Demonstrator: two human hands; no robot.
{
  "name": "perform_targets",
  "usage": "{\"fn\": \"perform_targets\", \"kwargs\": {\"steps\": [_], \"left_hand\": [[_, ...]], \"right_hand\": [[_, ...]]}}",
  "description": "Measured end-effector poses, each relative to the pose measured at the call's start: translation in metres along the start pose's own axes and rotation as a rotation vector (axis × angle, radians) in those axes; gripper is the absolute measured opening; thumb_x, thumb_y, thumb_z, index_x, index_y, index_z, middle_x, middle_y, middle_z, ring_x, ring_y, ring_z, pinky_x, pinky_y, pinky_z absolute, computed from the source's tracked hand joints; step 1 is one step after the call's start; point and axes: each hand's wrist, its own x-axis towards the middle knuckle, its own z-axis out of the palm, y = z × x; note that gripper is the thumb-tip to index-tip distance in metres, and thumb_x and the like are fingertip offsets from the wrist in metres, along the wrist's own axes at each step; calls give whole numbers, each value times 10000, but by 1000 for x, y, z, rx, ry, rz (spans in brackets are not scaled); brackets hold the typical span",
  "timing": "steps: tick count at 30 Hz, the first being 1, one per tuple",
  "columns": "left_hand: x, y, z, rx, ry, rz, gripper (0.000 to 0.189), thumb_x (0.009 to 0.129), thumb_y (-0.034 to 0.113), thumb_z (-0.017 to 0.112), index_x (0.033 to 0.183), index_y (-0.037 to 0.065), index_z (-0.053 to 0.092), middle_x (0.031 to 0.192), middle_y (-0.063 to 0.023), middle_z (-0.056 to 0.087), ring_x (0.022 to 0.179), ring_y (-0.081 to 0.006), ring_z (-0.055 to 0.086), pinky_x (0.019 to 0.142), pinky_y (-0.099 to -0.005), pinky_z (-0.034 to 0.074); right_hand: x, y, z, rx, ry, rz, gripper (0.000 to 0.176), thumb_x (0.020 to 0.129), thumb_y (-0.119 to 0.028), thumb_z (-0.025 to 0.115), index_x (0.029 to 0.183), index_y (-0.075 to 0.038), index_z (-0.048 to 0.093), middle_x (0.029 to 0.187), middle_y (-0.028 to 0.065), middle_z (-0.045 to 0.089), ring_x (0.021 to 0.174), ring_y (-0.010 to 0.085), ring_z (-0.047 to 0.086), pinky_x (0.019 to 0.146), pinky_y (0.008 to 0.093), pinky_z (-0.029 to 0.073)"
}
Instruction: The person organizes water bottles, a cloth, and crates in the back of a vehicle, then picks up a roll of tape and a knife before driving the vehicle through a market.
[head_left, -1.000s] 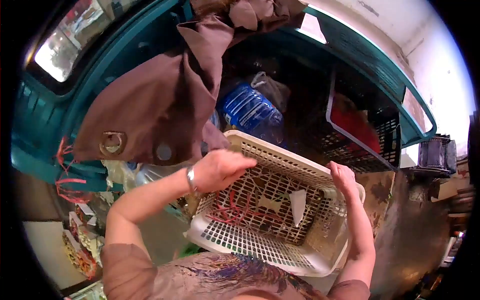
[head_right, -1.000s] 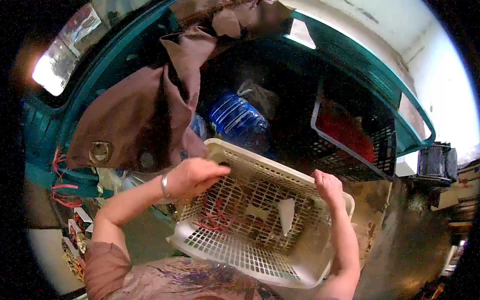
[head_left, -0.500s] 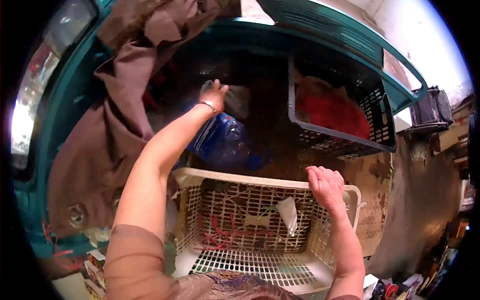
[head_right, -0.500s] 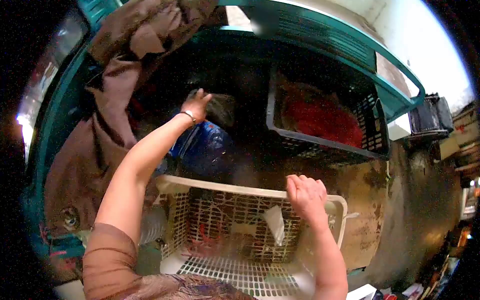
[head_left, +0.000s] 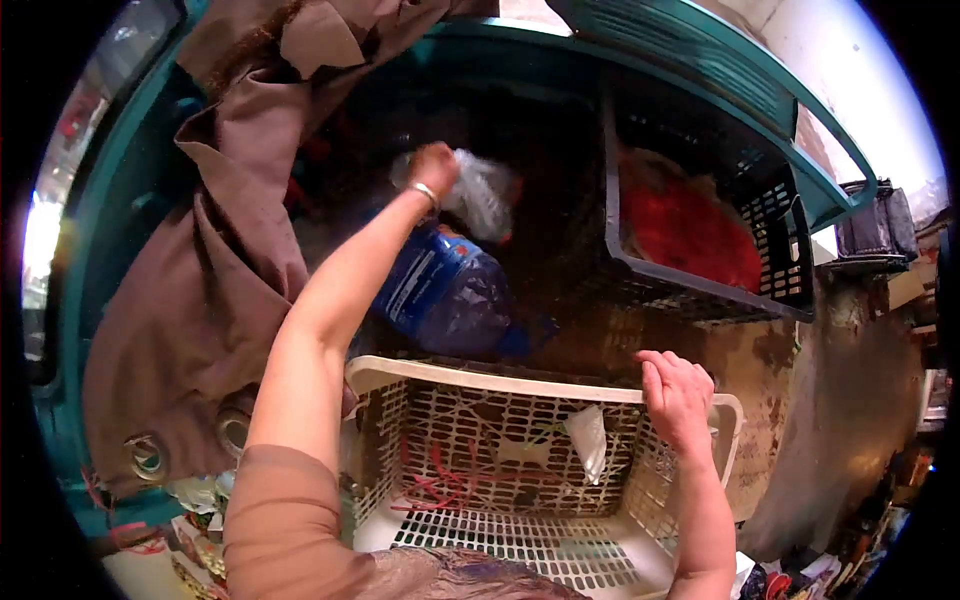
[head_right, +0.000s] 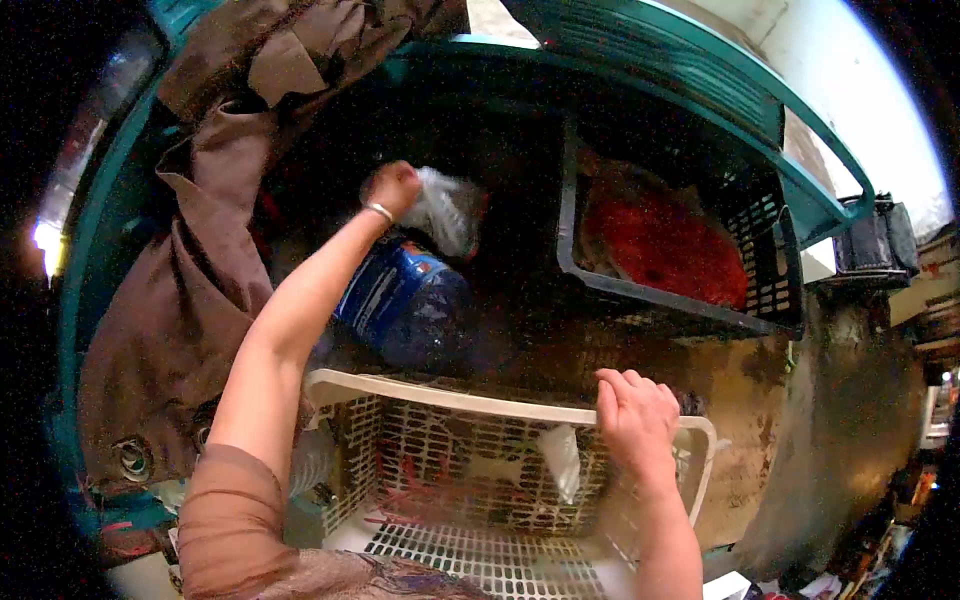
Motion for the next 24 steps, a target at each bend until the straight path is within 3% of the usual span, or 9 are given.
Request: {"fn": "perform_targets", "kwargs": {"steps": [5, 7, 9, 12, 15, 18, 20, 22, 24], "left_hand": [[1, 116, -128, -884, 315, 206, 198, 877, 191, 624, 979, 33, 688, 845, -42, 663, 709, -138, 616, 626, -276, 516], [3, 164, -145, -1074, 346, 696, 185, 929, 120, 571, 1074, 39, 651, 826, -51, 664, 712, -128, 623, 667, -266, 523], [-8, 207, -144, -603, 469, 1242, 429, 867, 77, 661, 1284, 84, 561, 1062, -104, 675, 930, -185, 644, 804, -312, 541], [-87, 215, -133, -713, -170, 1046, 575, 792, 61, 688, 1337, 158, 533, 1238, -153, 583, 1068, -274, 621, 893, -356, 533], [-126, 172, -70, -85, -425, 1048, 571, 797, 85, 645, 1339, 191, 503, 1471, -159, 363, 1012, -355, 638, 831, -422, 563], [-151, 146, -62, -179, -606, 940, 893, 717, 48, 747, 1460, 256, 298, 1584, -143, 105, 1039, -383, 619, 803, -434, 562], [-137, 139, -51, -160, -330, 1045, 924, 680, 22, 772, 1442, 239, 297, 1571, -140, 129, 1083, -391, 592, 820, -427, 557], [-142, 132, -47, -446, -205, 804, 740, 693, 37, 764, 1320, 184, 398, 1391, -159, 363, 1041, -406, 583, 818, -418, 550], [-137, 117, -47, -276, -426, 867, 692, 690, 101, 790, 1290, 171, 454, 1283, -161, 462, 1081, -386, 564, 883, -484, 508]], "right_hand": [[0, -1, -1, 6, 13, -12, 232, 915, -250, 493, 983, -138, 685, 814, 59, 629, 789, 267, 609, 726, 378, 444], [-1, -1, 0, 13, 4, -5, 228, 914, -247, 503, 1000, -138, 684, 842, 59, 636, 802, 266, 609, 734, 380, 438], [-1, 2, 1, 9, 3, -5, 230, 919, -250, 502, 1003, -134, 682, 849, 63, 635, 806, 271, 606, 732, 381, 436], [-5, 5, 5, 44, 19, -14, 238, 931, -258, 495, 1006, -122, 676, 868, 73, 632, 824, 281, 603, 738, 380, 435], [-2, 5, 7, 6, 58, -10, 241, 920, -250, 493, 1002, -115, 674, 835, 89, 628, 806, 293, 607, 745, 396, 445], [0, 0, 2, 43, 55, -23, 241, 911, -243, 492, 997, -112, 675, 823, 91, 628, 795, 293, 608, 740, 400, 448], [-2, 1, 3, 32, 34, -14, 239, 910, -239, 490, 994, -113, 675, 825, 87, 627, 798, 285, 609, 737, 393, 448], [-1, 3, 5, 21, 47, -22, 236, 911, -238, 489, 997, -120, 674, 824, 78, 627, 799, 277, 608, 729, 385, 446], [-1, 2, 4, 15, 47, -20, 239, 913, -239, 486, 1000, -121, 675, 828, 77, 630, 801, 275, 608, 729, 383, 446]]}}
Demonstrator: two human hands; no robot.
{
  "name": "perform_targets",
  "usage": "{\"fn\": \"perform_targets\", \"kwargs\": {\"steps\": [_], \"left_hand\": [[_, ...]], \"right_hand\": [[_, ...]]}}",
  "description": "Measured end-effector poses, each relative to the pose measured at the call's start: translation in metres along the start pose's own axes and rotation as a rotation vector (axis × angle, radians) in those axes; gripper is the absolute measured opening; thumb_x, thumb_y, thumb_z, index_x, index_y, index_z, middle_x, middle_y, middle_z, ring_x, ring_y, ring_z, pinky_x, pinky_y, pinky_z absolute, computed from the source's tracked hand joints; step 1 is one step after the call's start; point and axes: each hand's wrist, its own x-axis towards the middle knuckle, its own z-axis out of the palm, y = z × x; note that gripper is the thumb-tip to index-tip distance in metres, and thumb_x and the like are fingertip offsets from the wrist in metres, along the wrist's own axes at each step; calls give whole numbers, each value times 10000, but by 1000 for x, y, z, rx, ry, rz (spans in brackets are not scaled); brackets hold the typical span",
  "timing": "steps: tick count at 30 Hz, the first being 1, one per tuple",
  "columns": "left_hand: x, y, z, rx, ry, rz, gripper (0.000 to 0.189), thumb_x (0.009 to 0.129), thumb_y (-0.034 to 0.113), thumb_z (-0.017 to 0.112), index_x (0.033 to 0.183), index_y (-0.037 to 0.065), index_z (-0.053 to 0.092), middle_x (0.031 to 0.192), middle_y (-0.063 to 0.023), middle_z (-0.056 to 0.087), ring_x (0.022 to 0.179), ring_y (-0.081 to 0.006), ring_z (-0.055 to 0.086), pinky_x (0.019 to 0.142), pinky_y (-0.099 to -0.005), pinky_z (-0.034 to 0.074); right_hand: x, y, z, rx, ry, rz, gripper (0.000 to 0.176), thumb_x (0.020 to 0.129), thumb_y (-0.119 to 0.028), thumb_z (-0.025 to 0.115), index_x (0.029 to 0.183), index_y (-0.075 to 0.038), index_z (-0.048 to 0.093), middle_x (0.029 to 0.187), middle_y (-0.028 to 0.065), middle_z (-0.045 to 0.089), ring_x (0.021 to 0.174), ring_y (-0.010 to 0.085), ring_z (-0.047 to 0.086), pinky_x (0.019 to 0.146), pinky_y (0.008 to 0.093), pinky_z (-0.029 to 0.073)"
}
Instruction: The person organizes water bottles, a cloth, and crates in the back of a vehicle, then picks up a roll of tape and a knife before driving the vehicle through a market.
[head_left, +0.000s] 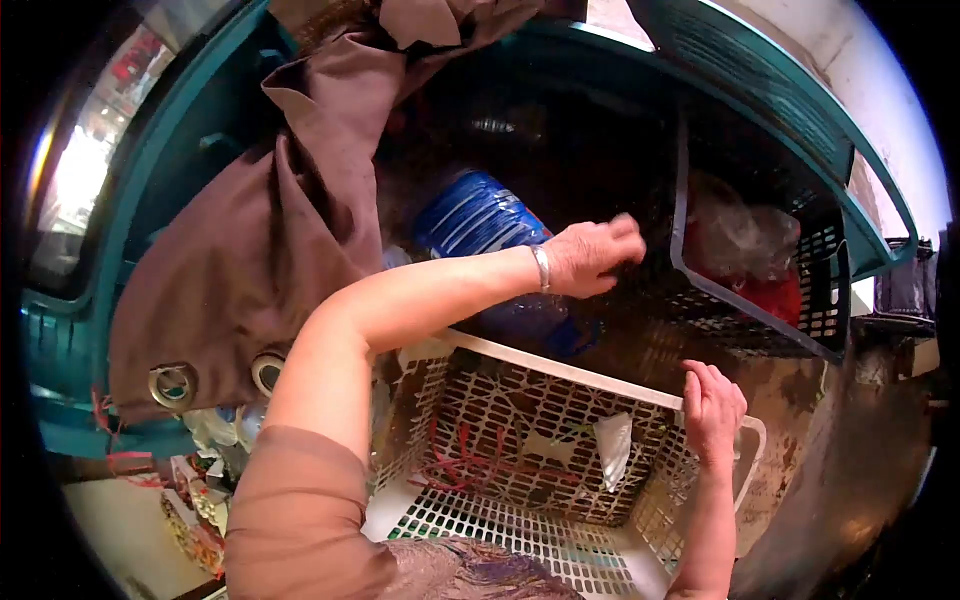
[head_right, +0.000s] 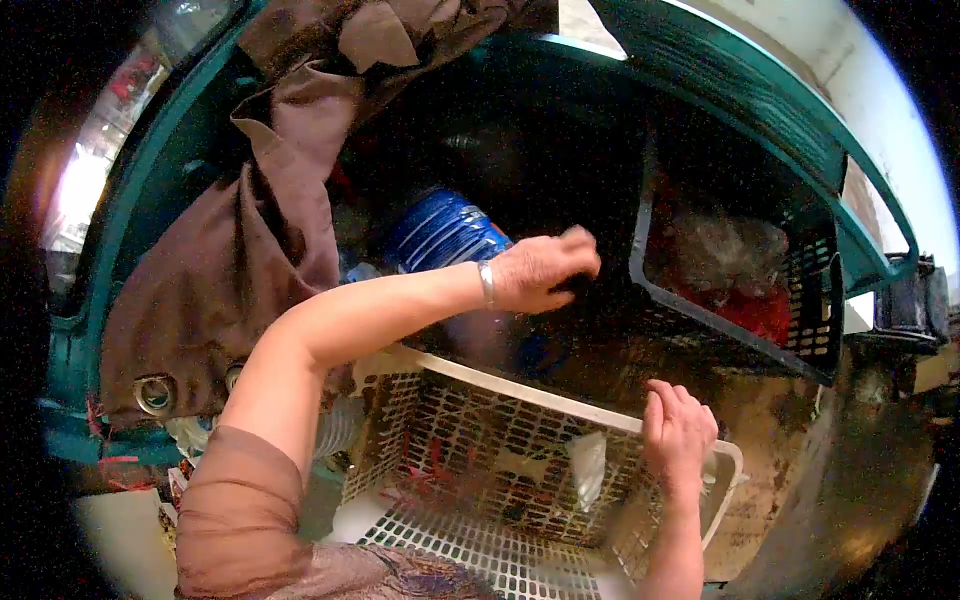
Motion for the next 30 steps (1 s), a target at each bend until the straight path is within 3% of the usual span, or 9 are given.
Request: {"fn": "perform_targets", "kwargs": {"steps": [2, 4, 7, 9, 12, 14, 24, 26, 30], "left_hand": [[-14, -3, 3, 242, -518, 79, 722, 619, 256, 848, 1264, 203, 528, 1264, -113, 524, 1179, -342, 532, 984, -547, 419], [-37, -13, 28, 323, -658, 228, 991, 530, 332, 890, 1410, 301, 436, 1416, -96, 456, 1329, -329, 405, 1044, -585, 314], [-43, -14, 53, 385, -740, 359, 1042, 498, 357, 894, 1424, 309, 417, 1440, -110, 430, 1352, -319, 380, 1071, -567, 267], [-43, -9, 67, 514, -1012, 533, 727, 767, 319, 691, 1436, 290, 409, 1517, -159, 328, 1385, -331, 341, 1123, -606, 191], [-50, -4, 82, 675, -1056, 646, 543, 825, 288, 600, 1356, 256, 492, 1436, -160, 426, 1309, -315, 434, 1110, -571, 228], [-56, -20, 90, 648, -831, 725, 444, 821, 250, 587, 1261, 214, 546, 1286, -140, 529, 1203, -298, 517, 1066, -546, 284], [-30, -26, -128, 802, -211, -13, 522, 640, 186, 801, 1123, 201, 604, 1016, -105, 541, 972, -297, 567, 760, -401, 499], [-55, -48, -167, 762, -10, -79, 542, 646, 167, 802, 1151, 180, 608, 1013, -124, 524, 960, -326, 559, 784, -391, 499], [-102, -53, -207, 696, -1, -225, 530, 664, 166, 809, 1158, 146, 616, 1025, -139, 510, 967, -337, 552, 827, -404, 488]], "right_hand": [[0, -2, 0, 0, 1, 7, 242, 915, -240, 483, 1002, -123, 676, 833, 77, 632, 802, 274, 608, 729, 381, 445], [0, -2, 0, -4, 5, 3, 247, 916, -242, 479, 1008, -125, 677, 844, 75, 637, 801, 274, 608, 727, 378, 445], [0, 0, 0, 11, 8, 0, 253, 915, -242, 479, 1017, -115, 673, 853, 81, 638, 808, 277, 607, 729, 377, 444], [0, 0, -1, 22, 7, -6, 253, 915, -241, 481, 1018, -110, 672, 853, 83, 637, 810, 279, 607, 731, 378, 443], [0, -2, -2, 35, 3, 15, 257, 910, -239, 484, 1013, -100, 674, 856, 90, 637, 821, 284, 605, 742, 381, 441], [-1, 0, -2, 47, 0, 13, 257, 906, -238, 488, 1014, -98, 674, 855, 94, 634, 827, 288, 604, 750, 383, 438], [-1, 0, 0, 33, 18, 18, 251, 922, -251, 481, 1028, -117, 665, 854, 88, 620, 822, 291, 599, 738, 385, 445], [-1, -1, -1, 32, 20, 13, 250, 921, -250, 480, 1027, -119, 665, 851, 89, 621, 816, 292, 601, 729, 388, 448], [-1, 1, 3, 7, 50, 4, 249, 916, -246, 477, 1025, -124, 665, 838, 92, 622, 795, 297, 605, 707, 397, 454]]}}
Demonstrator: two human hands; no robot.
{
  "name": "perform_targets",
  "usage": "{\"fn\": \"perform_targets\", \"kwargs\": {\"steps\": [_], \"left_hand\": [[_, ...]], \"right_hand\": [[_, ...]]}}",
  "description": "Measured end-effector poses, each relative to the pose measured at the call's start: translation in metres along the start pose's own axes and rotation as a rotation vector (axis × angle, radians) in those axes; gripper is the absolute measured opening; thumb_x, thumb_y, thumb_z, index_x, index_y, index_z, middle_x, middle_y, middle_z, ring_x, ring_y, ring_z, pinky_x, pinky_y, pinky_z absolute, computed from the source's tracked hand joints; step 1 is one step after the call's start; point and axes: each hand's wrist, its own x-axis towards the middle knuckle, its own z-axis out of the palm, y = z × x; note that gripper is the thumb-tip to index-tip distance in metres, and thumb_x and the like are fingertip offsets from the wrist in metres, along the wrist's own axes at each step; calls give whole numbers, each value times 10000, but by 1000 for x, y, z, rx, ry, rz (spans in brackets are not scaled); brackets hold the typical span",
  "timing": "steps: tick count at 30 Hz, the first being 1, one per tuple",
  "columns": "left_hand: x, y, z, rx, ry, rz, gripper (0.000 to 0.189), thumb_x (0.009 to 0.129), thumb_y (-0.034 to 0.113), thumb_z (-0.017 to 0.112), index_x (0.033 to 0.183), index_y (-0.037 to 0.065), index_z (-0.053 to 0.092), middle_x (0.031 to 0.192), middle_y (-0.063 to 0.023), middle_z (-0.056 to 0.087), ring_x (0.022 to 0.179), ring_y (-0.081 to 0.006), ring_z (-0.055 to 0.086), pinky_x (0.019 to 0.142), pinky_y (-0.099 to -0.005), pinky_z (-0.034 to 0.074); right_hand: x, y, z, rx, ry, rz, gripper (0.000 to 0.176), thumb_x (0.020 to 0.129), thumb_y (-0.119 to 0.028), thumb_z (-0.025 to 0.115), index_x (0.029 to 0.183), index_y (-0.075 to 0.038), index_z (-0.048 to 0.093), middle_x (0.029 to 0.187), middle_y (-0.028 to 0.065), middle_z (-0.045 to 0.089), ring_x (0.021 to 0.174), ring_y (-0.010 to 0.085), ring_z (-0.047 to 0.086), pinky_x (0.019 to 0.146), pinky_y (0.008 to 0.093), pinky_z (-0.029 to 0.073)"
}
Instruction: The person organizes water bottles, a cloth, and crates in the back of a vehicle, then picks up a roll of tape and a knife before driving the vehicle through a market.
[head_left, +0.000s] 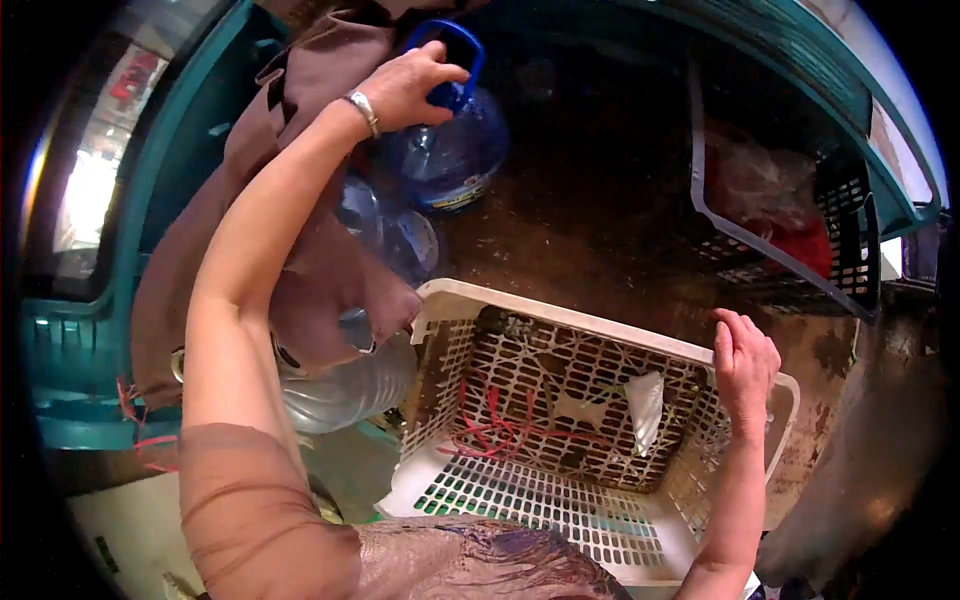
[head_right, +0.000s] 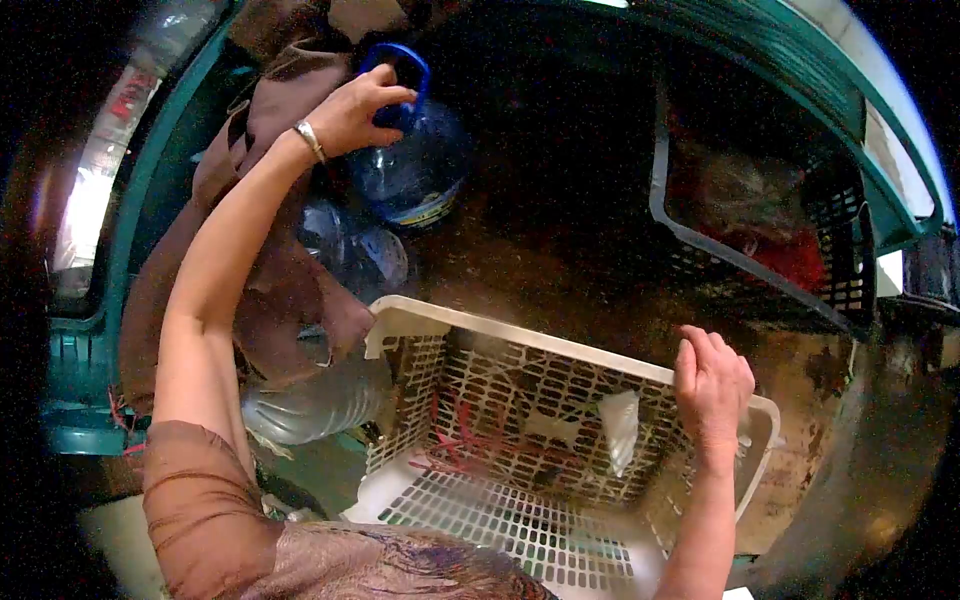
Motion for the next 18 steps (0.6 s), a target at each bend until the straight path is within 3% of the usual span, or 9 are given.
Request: {"fn": "perform_targets", "kwargs": {"steps": [4, 6, 9, 13, 18], "left_hand": [[-11, -5, 7, 28, -74, -135, 453, 713, 218, 796, 1143, 173, 662, 1129, -140, 530, 1054, -321, 571, 918, -386, 489], [-8, -12, 8, -4, -50, -123, 504, 724, 170, 786, 1190, 118, 604, 1090, -151, 511, 1017, -346, 548, 875, -409, 481], [-4, -26, 4, 21, -15, -395, 663, 756, 226, 759, 1360, 211, 486, 1197, -149, 527, 1101, -350, 566, 961, -437, 477], [-15, 5, 9, 40, 32, -365, 843, 743, 287, 786, 1464, 247, 351, 1334, -182, 463, 1135, -384, 540, 947, -468, 464], [-14, 24, 8, 202, -49, -411, 823, 774, 304, 769, 1473, 277, 337, 1373, -164, 454, 1204, -316, 515, 953, -448, 421]], "right_hand": [[0, 2, 2, -1, 12, -18, 245, 910, -246, 482, 1017, -124, 666, 847, 94, 633, 791, 302, 611, 700, 400, 458], [0, 3, 2, 13, 3, 8, 241, 908, -249, 488, 1000, -117, 668, 868, 95, 647, 797, 306, 617, 699, 403, 460], [-1, 1, -2, 3, -20, 15, 278, 927, -291, 470, 1042, -128, 665, 920, 87, 658, 832, 302, 614, 741, 385, 468], [-2, 2, -1, 0, -8, 16, 268, 926, -287, 472, 1029, -130, 662, 897, 92, 651, 824, 304, 614, 738, 393, 470], [-2, 1, -2, 10, 43, -9, 226, 906, -245, 506, 993, -122, 675, 863, 88, 650, 802, 297, 619, 708, 401, 459]]}}
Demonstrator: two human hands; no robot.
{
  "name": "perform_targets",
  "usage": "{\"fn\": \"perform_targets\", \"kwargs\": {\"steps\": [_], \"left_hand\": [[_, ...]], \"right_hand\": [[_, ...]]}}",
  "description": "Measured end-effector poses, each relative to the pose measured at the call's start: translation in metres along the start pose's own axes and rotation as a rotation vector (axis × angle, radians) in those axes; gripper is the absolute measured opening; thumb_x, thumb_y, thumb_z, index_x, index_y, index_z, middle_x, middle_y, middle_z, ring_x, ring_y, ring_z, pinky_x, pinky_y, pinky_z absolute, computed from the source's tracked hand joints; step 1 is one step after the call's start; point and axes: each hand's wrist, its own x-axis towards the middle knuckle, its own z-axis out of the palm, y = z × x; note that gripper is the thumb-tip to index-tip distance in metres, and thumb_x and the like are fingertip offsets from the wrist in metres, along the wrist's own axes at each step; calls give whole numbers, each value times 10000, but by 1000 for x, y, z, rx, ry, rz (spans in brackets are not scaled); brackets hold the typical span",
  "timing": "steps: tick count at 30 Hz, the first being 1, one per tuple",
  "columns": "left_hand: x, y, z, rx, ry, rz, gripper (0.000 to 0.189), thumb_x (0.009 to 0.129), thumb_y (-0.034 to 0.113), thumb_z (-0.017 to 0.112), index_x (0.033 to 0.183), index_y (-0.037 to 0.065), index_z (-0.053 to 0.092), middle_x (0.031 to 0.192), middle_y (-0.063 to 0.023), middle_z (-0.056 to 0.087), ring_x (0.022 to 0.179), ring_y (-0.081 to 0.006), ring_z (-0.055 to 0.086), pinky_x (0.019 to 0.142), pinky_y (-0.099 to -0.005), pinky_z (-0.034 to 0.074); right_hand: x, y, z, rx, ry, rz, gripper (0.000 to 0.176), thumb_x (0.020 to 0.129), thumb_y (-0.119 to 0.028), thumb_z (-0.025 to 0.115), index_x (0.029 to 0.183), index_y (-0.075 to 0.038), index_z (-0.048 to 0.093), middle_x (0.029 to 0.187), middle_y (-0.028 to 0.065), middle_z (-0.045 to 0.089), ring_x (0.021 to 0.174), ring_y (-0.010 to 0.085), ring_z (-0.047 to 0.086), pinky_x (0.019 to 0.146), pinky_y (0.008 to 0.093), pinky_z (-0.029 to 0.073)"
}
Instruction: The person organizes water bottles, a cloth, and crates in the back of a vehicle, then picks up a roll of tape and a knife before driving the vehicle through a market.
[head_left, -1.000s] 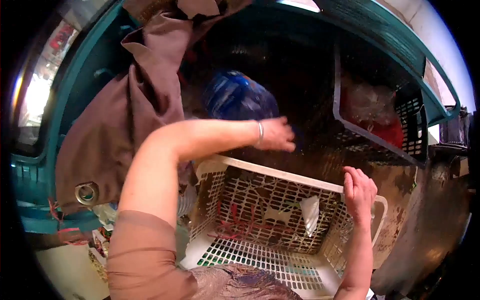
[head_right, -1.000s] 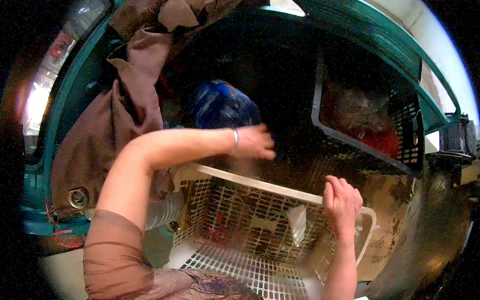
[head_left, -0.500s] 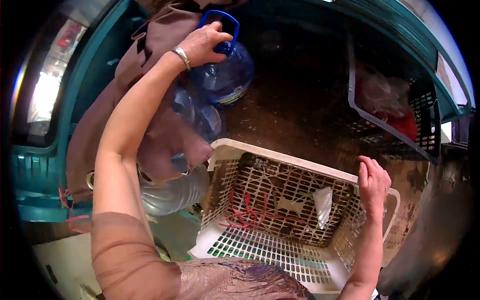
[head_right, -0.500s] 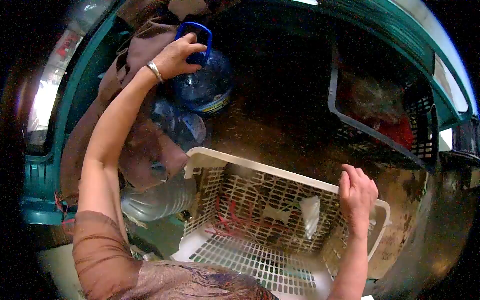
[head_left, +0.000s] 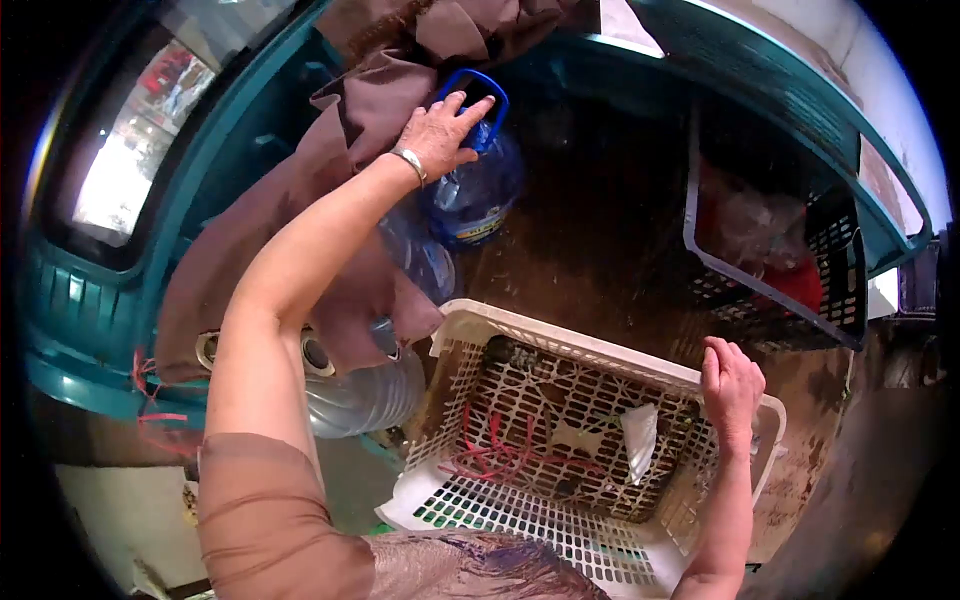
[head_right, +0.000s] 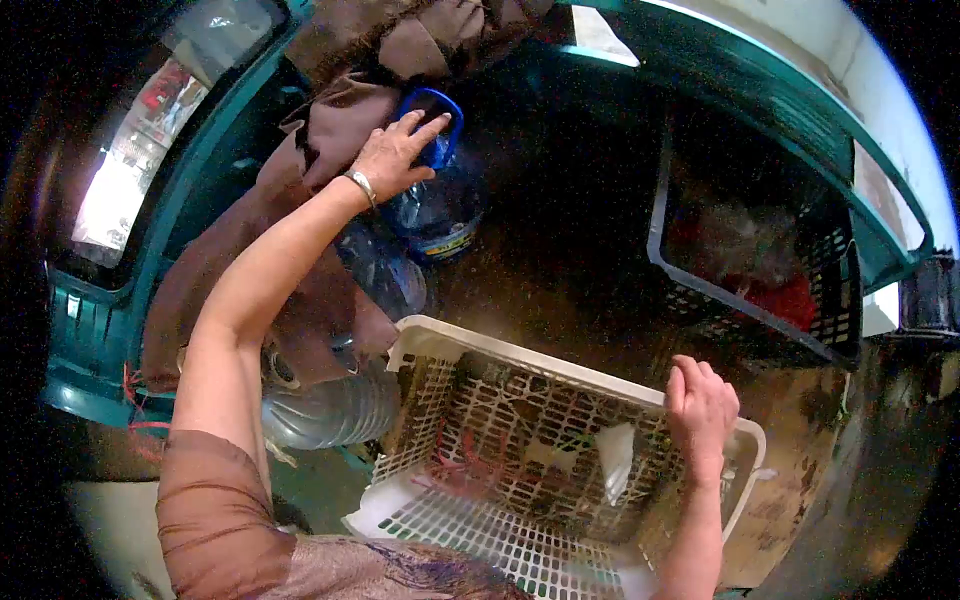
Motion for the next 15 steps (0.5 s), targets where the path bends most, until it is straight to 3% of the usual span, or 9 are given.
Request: {"fn": "perform_targets", "kwargs": {"steps": [2, 4, 6, 8, 10, 12, 13, 15], "left_hand": [[-9, -1, -11, 89, 201, 171, 816, 765, 298, 775, 1464, 280, 353, 1378, -156, 452, 1228, -307, 493, 970, -467, 395], [-18, -2, -29, 145, 233, 210, 854, 745, 247, 780, 1473, 265, 336, 1434, -151, 411, 1259, -305, 471, 1001, -469, 375], [-26, -7, -63, 272, 426, 147, 817, 753, 241, 762, 1460, 257, 354, 1453, -135, 393, 1274, -295, 457, 973, -476, 396], [-35, -20, -86, 405, 355, -235, 666, 817, 295, 679, 1423, 200, 419, 1476, -142, 365, 1261, -320, 470, 933, -473, 442], [-41, -62, -78, 113, 250, -467, 657, 821, 330, 680, 1400, 131, 442, 1422, -188, 436, 1207, -363, 515, 951, -453, 447], [-47, -116, -46, -187, 131, -466, 589, 809, 309, 706, 1313, 58, 533, 1248, -197, 597, 1072, -315, 614, 913, -401, 480], [-51, -133, -44, -190, 138, -460, 589, 809, 309, 706, 1313, 58, 533, 1248, -197, 597, 1072, -315, 614, 913, -401, 480], [-50, -148, -35, -515, 82, -383, 446, 811, 244, 718, 1179, 7, 632, 1020, -122, 698, 936, -186, 649, 843, -330, 505]], "right_hand": [[-1, 0, 0, 10, 17, -15, 223, 905, -245, 507, 992, -124, 673, 858, 83, 650, 795, 294, 620, 702, 399, 459], [-1, -1, 0, 19, 37, -30, 222, 903, -245, 508, 981, -121, 675, 844, 83, 650, 784, 292, 622, 697, 396, 460], [-1, -2, 0, 10, 25, -8, 229, 901, -246, 505, 971, -117, 681, 841, 88, 654, 781, 291, 626, 693, 392, 462], [0, -4, -1, 20, 38, -12, 233, 899, -249, 503, 968, -117, 683, 841, 91, 657, 784, 291, 630, 692, 391, 464], [-1, -3, -2, 25, 53, -8, 237, 898, -251, 501, 964, -117, 686, 841, 93, 661, 786, 291, 633, 690, 389, 467], [-1, 1, 2, 25, 36, -6, 247, 900, -253, 490, 974, -124, 688, 841, 94, 666, 789, 296, 637, 693, 392, 469], [0, 1, 3, 22, 44, -2, 247, 900, -253, 490, 974, -124, 688, 841, 94, 666, 789, 296, 637, 693, 392, 469], [0, 2, 3, 8, 61, -21, 244, 901, -256, 488, 968, -132, 687, 831, 92, 666, 783, 301, 638, 691, 397, 470]]}}
